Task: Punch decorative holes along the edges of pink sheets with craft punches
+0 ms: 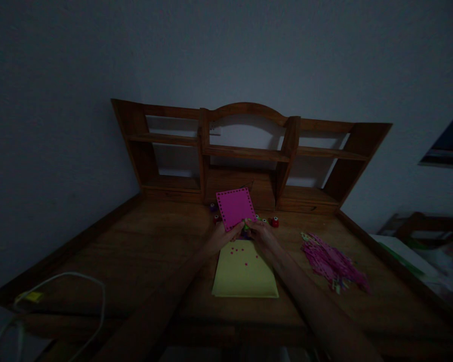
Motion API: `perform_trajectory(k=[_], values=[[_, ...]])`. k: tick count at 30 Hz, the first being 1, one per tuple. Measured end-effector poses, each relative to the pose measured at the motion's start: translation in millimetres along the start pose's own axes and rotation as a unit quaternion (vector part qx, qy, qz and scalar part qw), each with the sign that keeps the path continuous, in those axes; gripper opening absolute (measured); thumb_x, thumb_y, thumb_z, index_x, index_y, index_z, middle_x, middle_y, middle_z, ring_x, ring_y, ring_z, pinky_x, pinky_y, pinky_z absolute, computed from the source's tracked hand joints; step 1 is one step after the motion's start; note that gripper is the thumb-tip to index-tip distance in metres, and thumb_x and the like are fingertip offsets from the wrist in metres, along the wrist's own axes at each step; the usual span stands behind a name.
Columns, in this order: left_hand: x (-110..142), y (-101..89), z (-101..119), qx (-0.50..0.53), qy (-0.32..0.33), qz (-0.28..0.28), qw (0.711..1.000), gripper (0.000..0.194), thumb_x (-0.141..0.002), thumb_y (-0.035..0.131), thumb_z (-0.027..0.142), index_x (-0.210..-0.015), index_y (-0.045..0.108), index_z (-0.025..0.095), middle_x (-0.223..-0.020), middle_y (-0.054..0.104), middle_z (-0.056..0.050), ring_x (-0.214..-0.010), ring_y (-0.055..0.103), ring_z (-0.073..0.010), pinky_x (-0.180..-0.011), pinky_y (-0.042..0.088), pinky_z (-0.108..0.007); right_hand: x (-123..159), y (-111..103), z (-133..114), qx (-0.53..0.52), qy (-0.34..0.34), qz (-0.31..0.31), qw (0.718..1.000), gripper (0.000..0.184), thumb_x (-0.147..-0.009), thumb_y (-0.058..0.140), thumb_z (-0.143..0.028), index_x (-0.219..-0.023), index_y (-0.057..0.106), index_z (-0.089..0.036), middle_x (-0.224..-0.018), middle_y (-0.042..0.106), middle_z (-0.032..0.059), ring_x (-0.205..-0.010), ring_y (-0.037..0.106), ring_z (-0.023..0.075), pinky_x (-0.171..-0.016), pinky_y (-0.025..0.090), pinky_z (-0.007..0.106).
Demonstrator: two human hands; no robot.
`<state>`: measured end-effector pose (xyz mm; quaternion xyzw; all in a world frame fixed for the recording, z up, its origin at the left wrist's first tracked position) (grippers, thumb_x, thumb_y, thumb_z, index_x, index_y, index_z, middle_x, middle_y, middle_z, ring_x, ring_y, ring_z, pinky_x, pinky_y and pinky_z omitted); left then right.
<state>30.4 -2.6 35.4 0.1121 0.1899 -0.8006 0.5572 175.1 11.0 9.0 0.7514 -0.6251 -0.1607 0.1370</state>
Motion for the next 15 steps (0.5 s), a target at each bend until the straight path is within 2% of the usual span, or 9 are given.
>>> perform_trajectory(k=[4, 9, 15], values=[[-1, -0.3, -4, 0.000, 0.003, 0.008, 1.000, 0.041, -0.090, 0.052, 0.050, -0.065, 0.053, 0.017, -0.057, 0.051, 0.000, -0.050, 0.046, -0.0115, -0.049, 0.036, -0.024, 0, 1, 0, 0.014, -0.008, -0.002, 1.000, 0.020, -0.067, 0.080, -0.036, -0.069, 0.070, -0.018, -0.074, 0.068, 0.0028, -0.062, 0.053, 0.0134, -0.060, 0.038, 0.026], [-4, -2.5, -18, 0.015, -0.036, 0.029, 0.999, 0.042, -0.086, 0.054, 0.053, -0.066, 0.057, 0.017, -0.054, 0.052, 0.000, -0.046, 0.047, -0.0114, -0.046, 0.036, -0.023, 1, 6, 0, 0.012, 0.001, -0.009, 1.000, 0.022, -0.068, 0.080, -0.036, -0.065, 0.069, -0.018, -0.069, 0.067, 0.0019, -0.058, 0.051, 0.0127, -0.058, 0.038, 0.026], [-7, -6.6, -28, 0.042, -0.053, 0.070, 0.995, 0.038, -0.083, 0.059, 0.051, -0.065, 0.058, 0.017, -0.052, 0.053, 0.001, -0.046, 0.048, -0.0117, -0.047, 0.038, -0.023, 10, 17, -9, -0.012, 0.026, -0.047, 0.998, 0.024, -0.071, 0.078, -0.039, -0.075, 0.072, -0.017, -0.077, 0.069, 0.0037, -0.064, 0.057, 0.0133, -0.062, 0.042, 0.025]])
Point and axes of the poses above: each hand's wrist, its own x-axis away from the middle knuckle, its own y-axis out of the palm, z = x × y, the point moved 4 cm from there along -x, towards the middle knuckle
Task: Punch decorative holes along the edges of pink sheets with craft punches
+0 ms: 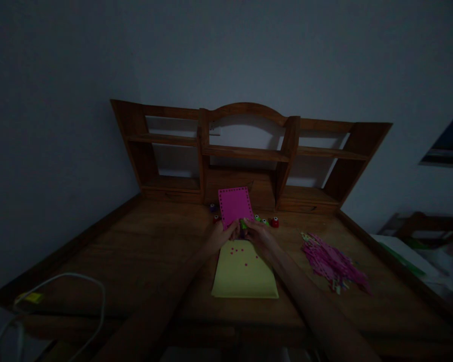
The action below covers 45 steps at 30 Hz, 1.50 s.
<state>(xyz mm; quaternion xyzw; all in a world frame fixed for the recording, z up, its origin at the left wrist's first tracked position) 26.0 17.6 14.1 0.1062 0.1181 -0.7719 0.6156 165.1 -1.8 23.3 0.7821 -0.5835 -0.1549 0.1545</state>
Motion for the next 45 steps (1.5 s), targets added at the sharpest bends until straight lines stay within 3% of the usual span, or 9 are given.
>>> perform_trajectory(k=[4, 8, 15, 25, 30, 36, 39, 41, 45], values=[[0, -2.5, 1, 0.010, -0.003, 0.036, 0.999, 0.035, -0.082, 0.060, 0.047, -0.066, 0.059, 0.017, -0.055, 0.056, 0.001, -0.048, 0.050, -0.0121, -0.049, 0.039, -0.024, 4, 4, -3, -0.003, -0.001, -0.013, 1.000, 0.024, -0.072, 0.077, -0.039, -0.076, 0.072, -0.017, -0.075, 0.069, 0.0038, -0.066, 0.060, 0.0143, -0.066, 0.046, 0.026], [0, -5.9, 4, 0.036, -0.002, 0.074, 0.997, 0.033, -0.080, 0.062, 0.045, -0.065, 0.058, 0.016, -0.055, 0.055, 0.002, -0.046, 0.049, -0.0114, -0.048, 0.038, -0.023, 3, 1, 0, 0.014, 0.017, 0.014, 1.000, 0.025, -0.070, 0.080, -0.038, -0.083, 0.072, -0.017, -0.081, 0.071, 0.0046, -0.068, 0.062, 0.0145, -0.065, 0.046, 0.026], [-5, -14.7, 1, 0.067, -0.001, 0.101, 0.993, 0.035, -0.081, 0.061, 0.048, -0.066, 0.058, 0.016, -0.057, 0.056, 0.002, -0.045, 0.049, -0.0102, -0.046, 0.037, -0.022, -1, -9, 0, -0.018, 0.055, 0.024, 0.998, 0.029, -0.076, 0.075, -0.045, -0.087, 0.070, -0.019, -0.086, 0.072, 0.0050, -0.066, 0.062, 0.0142, -0.058, 0.047, 0.025], [-7, -19.7, 0, 0.092, -0.025, 0.116, 0.989, 0.033, -0.081, 0.059, 0.045, -0.065, 0.058, 0.016, -0.054, 0.054, 0.002, -0.043, 0.047, -0.0100, -0.043, 0.036, -0.021, -3, -19, -7, -0.073, 0.102, 0.023, 0.992, 0.044, -0.081, 0.062, -0.062, -0.081, 0.068, -0.019, -0.077, 0.070, 0.0059, -0.057, 0.059, 0.0123, -0.051, 0.047, 0.023], [-7, -19.1, -2, 0.090, -0.026, 0.117, 0.989, 0.033, -0.080, 0.060, 0.045, -0.064, 0.058, 0.016, -0.055, 0.055, 0.002, -0.044, 0.048, -0.0095, -0.043, 0.036, -0.020, -6, -25, -5, -0.124, 0.095, 0.022, 0.988, 0.038, -0.082, 0.064, -0.057, -0.079, 0.067, -0.020, -0.080, 0.070, 0.0066, -0.065, 0.061, 0.0148, -0.059, 0.050, 0.026], [-8, -19.7, -6, 0.094, -0.035, 0.120, 0.988, 0.034, -0.079, 0.060, 0.047, -0.065, 0.057, 0.016, -0.055, 0.054, 0.002, -0.043, 0.047, -0.0090, -0.042, 0.035, -0.020, -6, -23, -8, -0.113, 0.072, 0.008, 0.991, 0.036, -0.083, 0.064, -0.056, -0.078, 0.067, -0.020, -0.083, 0.069, 0.0075, -0.072, 0.062, 0.0168, -0.066, 0.051, 0.029], [-7, -19.3, -4, 0.097, -0.034, 0.116, 0.988, 0.033, -0.080, 0.059, 0.046, -0.065, 0.057, 0.016, -0.055, 0.054, 0.002, -0.042, 0.047, -0.0090, -0.042, 0.035, -0.020, -5, -21, -10, -0.050, 0.048, 0.011, 0.998, 0.041, -0.081, 0.063, -0.060, -0.077, 0.068, -0.020, -0.080, 0.068, 0.0064, -0.067, 0.059, 0.0158, -0.062, 0.048, 0.028], [-7, -19.0, -2, 0.099, -0.028, 0.114, 0.988, 0.032, -0.080, 0.059, 0.044, -0.065, 0.057, 0.016, -0.054, 0.054, 0.002, -0.042, 0.047, -0.0091, -0.042, 0.036, -0.020, -3, -19, -14, 0.060, -0.007, 0.025, 0.998, 0.041, -0.079, 0.065, -0.060, -0.075, 0.069, -0.020, -0.077, 0.067, 0.0050, -0.064, 0.056, 0.0154, -0.059, 0.044, 0.027], [-7, -18.9, 1, 0.099, -0.021, 0.118, 0.988, 0.033, -0.080, 0.059, 0.045, -0.064, 0.056, 0.016, -0.054, 0.054, 0.002, -0.041, 0.048, -0.0095, -0.042, 0.037, -0.021, 5, -9, -22, 0.303, -0.160, 0.027, 0.939, 0.027, -0.063, 0.084, -0.041, -0.077, 0.073, -0.021, -0.077, 0.066, 0.0023, -0.069, 0.054, 0.0163, -0.061, 0.040, 0.026]])
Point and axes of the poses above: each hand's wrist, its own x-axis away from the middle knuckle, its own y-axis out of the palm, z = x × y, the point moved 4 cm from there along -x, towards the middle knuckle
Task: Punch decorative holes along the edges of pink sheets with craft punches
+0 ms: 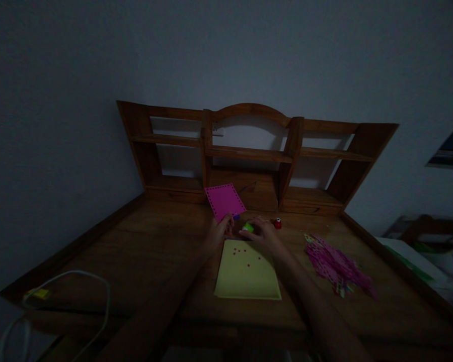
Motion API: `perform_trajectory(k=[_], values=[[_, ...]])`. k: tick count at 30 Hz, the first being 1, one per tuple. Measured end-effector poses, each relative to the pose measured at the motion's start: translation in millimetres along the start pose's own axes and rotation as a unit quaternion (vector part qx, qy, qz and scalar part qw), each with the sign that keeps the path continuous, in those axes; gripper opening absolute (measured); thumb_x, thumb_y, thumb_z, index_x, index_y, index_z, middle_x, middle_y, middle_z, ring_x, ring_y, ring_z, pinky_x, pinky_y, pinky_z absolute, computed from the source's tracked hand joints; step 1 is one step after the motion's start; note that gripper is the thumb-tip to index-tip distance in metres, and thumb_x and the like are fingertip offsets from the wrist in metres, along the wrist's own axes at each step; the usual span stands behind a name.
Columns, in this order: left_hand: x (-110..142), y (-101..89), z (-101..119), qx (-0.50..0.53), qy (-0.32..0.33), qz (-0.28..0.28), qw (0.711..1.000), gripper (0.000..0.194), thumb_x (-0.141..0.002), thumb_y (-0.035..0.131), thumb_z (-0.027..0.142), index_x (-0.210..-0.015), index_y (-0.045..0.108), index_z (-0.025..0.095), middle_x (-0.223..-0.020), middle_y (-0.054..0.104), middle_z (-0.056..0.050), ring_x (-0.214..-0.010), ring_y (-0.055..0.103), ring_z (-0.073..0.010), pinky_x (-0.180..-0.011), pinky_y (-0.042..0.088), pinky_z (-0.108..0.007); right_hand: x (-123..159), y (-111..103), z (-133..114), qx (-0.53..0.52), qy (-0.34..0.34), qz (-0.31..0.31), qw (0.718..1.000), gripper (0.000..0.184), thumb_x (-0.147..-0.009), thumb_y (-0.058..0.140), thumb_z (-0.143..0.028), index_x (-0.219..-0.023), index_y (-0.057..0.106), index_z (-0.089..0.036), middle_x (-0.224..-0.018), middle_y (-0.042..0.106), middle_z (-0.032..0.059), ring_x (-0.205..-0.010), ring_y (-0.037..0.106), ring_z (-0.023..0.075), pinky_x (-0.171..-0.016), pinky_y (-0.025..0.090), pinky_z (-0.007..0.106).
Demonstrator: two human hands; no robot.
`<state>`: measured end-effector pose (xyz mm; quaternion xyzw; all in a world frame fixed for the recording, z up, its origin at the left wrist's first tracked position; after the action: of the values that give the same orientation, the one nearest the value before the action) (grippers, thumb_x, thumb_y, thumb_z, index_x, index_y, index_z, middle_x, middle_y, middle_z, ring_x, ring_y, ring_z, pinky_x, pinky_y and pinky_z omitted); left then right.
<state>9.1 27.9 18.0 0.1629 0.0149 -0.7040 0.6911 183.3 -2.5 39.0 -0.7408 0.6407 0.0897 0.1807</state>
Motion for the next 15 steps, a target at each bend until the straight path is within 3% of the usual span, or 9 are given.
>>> perform_trajectory(k=[3, 7, 12, 15], values=[[0, 0.4, 1, 0.000, -0.004, 0.000, 1.000, 0.033, -0.079, 0.059, 0.044, -0.063, 0.056, 0.016, -0.054, 0.055, 0.002, -0.041, 0.048, -0.0098, -0.042, 0.038, -0.022, 1, 6, -1, 0.009, 0.003, -0.040, 0.999, 0.025, -0.069, 0.080, -0.040, -0.085, 0.073, -0.022, -0.075, 0.066, 0.0017, -0.064, 0.055, 0.0151, -0.060, 0.040, 0.027], [1, 0.1, 4, -0.003, 0.000, 0.004, 1.000, 0.033, -0.080, 0.060, 0.043, -0.062, 0.057, 0.016, -0.054, 0.056, 0.001, -0.041, 0.048, -0.0097, -0.042, 0.037, -0.022, -2, 5, 6, -0.146, 0.112, -0.046, 0.982, 0.033, -0.079, 0.069, -0.048, -0.098, 0.069, -0.021, -0.072, 0.069, 0.0024, -0.054, 0.059, 0.0152, -0.057, 0.046, 0.030], [2, 2.3, 3, -0.003, -0.006, -0.011, 1.000, 0.035, -0.079, 0.061, 0.047, -0.065, 0.060, 0.015, -0.058, 0.062, -0.002, -0.044, 0.052, -0.0109, -0.042, 0.039, -0.021, -3, 2, 16, -0.263, 0.176, -0.051, 0.947, 0.032, -0.083, 0.066, -0.047, -0.086, 0.068, -0.015, -0.078, 0.073, 0.0115, -0.058, 0.065, 0.0167, -0.057, 0.051, 0.028], [2, 5.1, 3, 0.006, -0.009, -0.031, 0.999, 0.036, -0.080, 0.061, 0.049, -0.069, 0.063, 0.014, -0.064, 0.066, -0.005, -0.045, 0.054, -0.0112, -0.042, 0.040, -0.021, -4, 1, 25, -0.317, 0.190, -0.028, 0.929, 0.026, -0.081, 0.071, -0.039, -0.085, 0.068, -0.013, -0.078, 0.072, 0.0119, -0.057, 0.066, 0.0162, -0.052, 0.053, 0.025]])
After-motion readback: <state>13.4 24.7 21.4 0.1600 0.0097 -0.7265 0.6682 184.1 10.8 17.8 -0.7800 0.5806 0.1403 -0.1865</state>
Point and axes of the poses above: each hand's wrist, its own x-axis away from the middle knuckle, its own y-axis out of the palm, z = x × y, the point moved 4 cm from there along -x, towards the middle knuckle
